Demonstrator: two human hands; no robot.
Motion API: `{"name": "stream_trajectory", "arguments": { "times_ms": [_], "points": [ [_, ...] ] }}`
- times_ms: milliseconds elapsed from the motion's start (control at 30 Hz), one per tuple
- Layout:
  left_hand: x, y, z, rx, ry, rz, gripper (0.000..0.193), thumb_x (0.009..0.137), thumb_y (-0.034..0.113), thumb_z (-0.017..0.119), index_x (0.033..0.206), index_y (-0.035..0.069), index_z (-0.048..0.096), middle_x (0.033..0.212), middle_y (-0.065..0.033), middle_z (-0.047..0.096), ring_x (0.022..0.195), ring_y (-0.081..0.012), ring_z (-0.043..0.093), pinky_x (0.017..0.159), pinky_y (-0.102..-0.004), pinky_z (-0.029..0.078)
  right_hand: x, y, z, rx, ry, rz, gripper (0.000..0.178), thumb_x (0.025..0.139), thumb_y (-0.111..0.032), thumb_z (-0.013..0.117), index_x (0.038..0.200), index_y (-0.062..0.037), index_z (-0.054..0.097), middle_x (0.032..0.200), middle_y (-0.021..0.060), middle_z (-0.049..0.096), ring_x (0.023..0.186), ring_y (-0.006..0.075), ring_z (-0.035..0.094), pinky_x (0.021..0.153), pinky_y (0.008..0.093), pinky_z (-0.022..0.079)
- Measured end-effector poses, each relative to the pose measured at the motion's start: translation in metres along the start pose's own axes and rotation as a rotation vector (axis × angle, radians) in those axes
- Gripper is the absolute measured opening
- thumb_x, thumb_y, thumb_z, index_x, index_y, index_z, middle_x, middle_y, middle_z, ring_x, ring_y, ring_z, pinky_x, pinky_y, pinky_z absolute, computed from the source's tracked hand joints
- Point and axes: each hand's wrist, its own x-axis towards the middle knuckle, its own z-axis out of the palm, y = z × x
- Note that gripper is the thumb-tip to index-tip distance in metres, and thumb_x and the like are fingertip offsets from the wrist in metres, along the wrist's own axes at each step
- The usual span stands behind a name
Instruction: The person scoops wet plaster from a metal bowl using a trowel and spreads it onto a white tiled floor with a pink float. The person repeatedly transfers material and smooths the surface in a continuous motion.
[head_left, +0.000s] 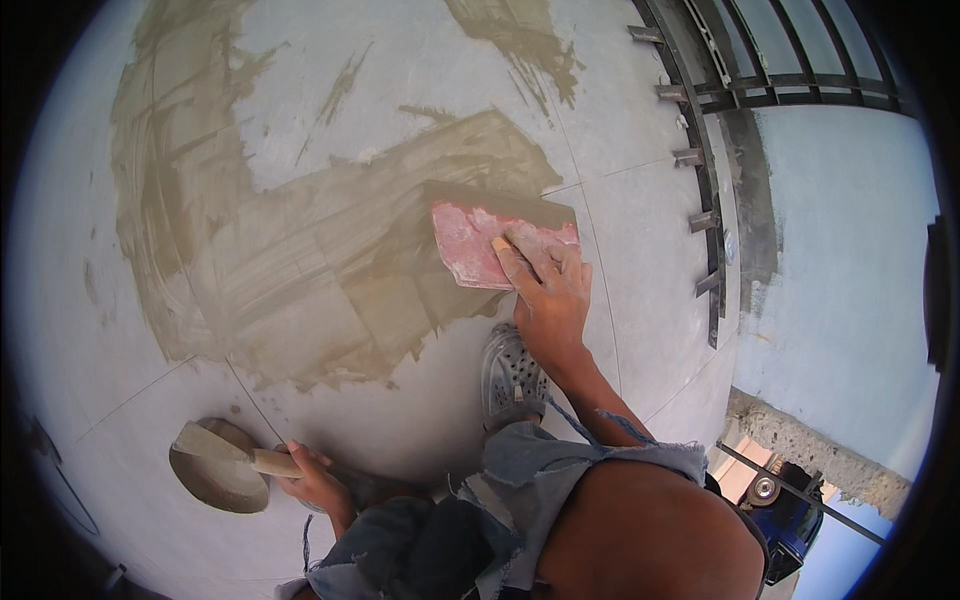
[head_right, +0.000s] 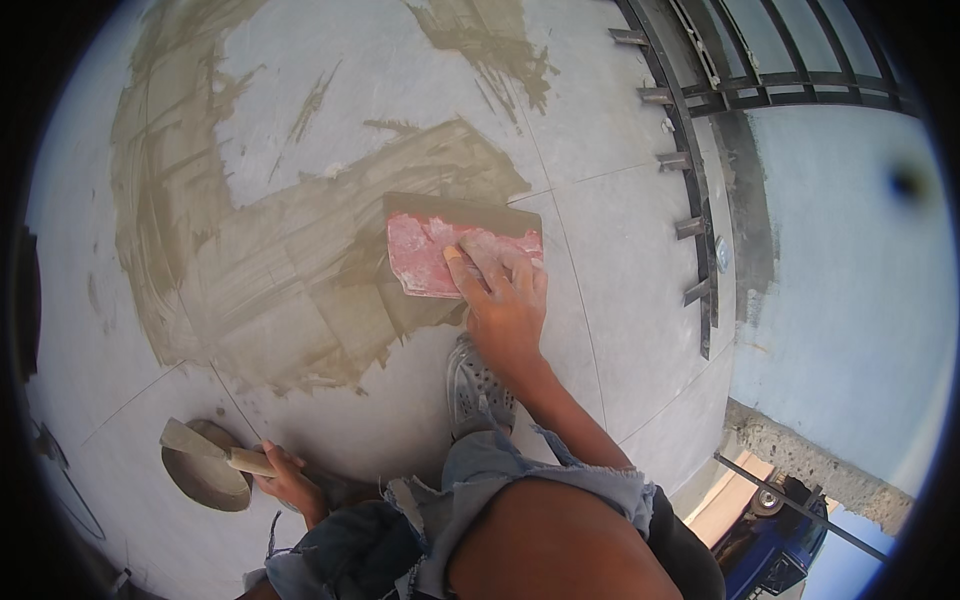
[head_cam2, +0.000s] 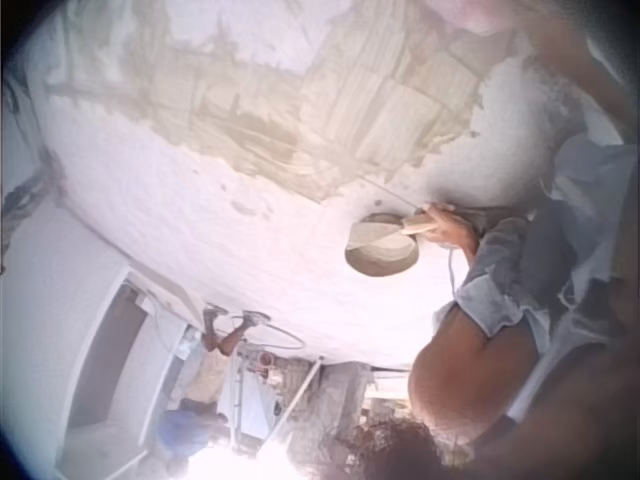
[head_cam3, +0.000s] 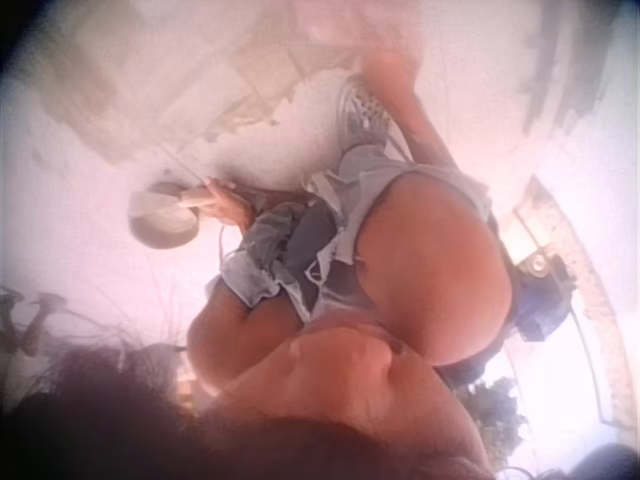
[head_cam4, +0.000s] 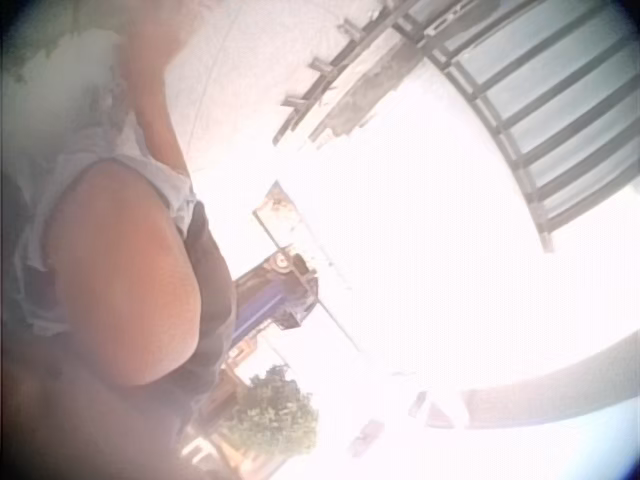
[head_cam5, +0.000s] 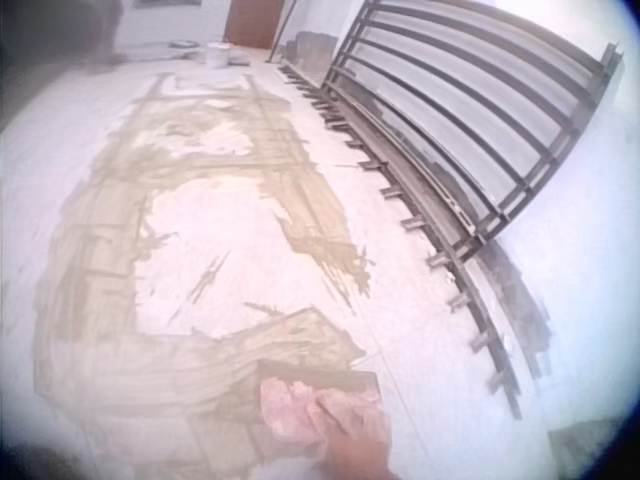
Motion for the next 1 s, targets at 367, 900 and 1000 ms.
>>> {"name": "stream_trajectory", "arguments": {
  "times_ms": [367, 900, 1000],
  "points": [
    [0.000, -0.003, -0.002, -0.004, -0.013, 0.014, 0.029, 0.108, 0.026, 0.067, 0.099, 0.002, 0.053, 0.075, -0.0039, 0.053, 0.058, -0.0123, 0.050, 0.054, -0.0282, 0.039, 0.033, -0.031, 0.013, 0.252, -0.066, -0.304, 0.056, 0.078, -0.002, 0.073, 0.129, -0.0242, 0.078, 0.142, -0.0027, 0.070, 0.128, 0.0250, 0.062, 0.105, 0.0486, 0.047],
    [0.001, -0.003, -0.003, 0.001, 0.004, -0.023, 0.029, 0.108, 0.027, 0.067, 0.101, 0.001, 0.054, 0.075, -0.0048, 0.054, 0.059, -0.0131, 0.051, 0.054, -0.0288, 0.041, 0.016, 0.066, -0.044, -0.032, -0.198, -0.263, 0.057, 0.079, 0.000, 0.073, 0.129, -0.0254, 0.079, 0.135, -0.0065, 0.073, 0.126, 0.0219, 0.064, 0.105, 0.0447, 0.049],
    [0.001, -0.003, -0.004, -0.002, 0.001, -0.012, 0.028, 0.109, 0.025, 0.066, 0.102, 0.001, 0.054, 0.075, -0.0047, 0.053, 0.058, -0.0129, 0.050, 0.054, -0.0286, 0.041, -0.008, 0.034, -0.043, 0.041, -0.173, -0.206, 0.053, 0.081, -0.003, 0.073, 0.129, -0.0253, 0.079, 0.138, -0.0070, 0.073, 0.124, 0.0239, 0.064, 0.102, 0.0428, 0.048]
  ]
}}
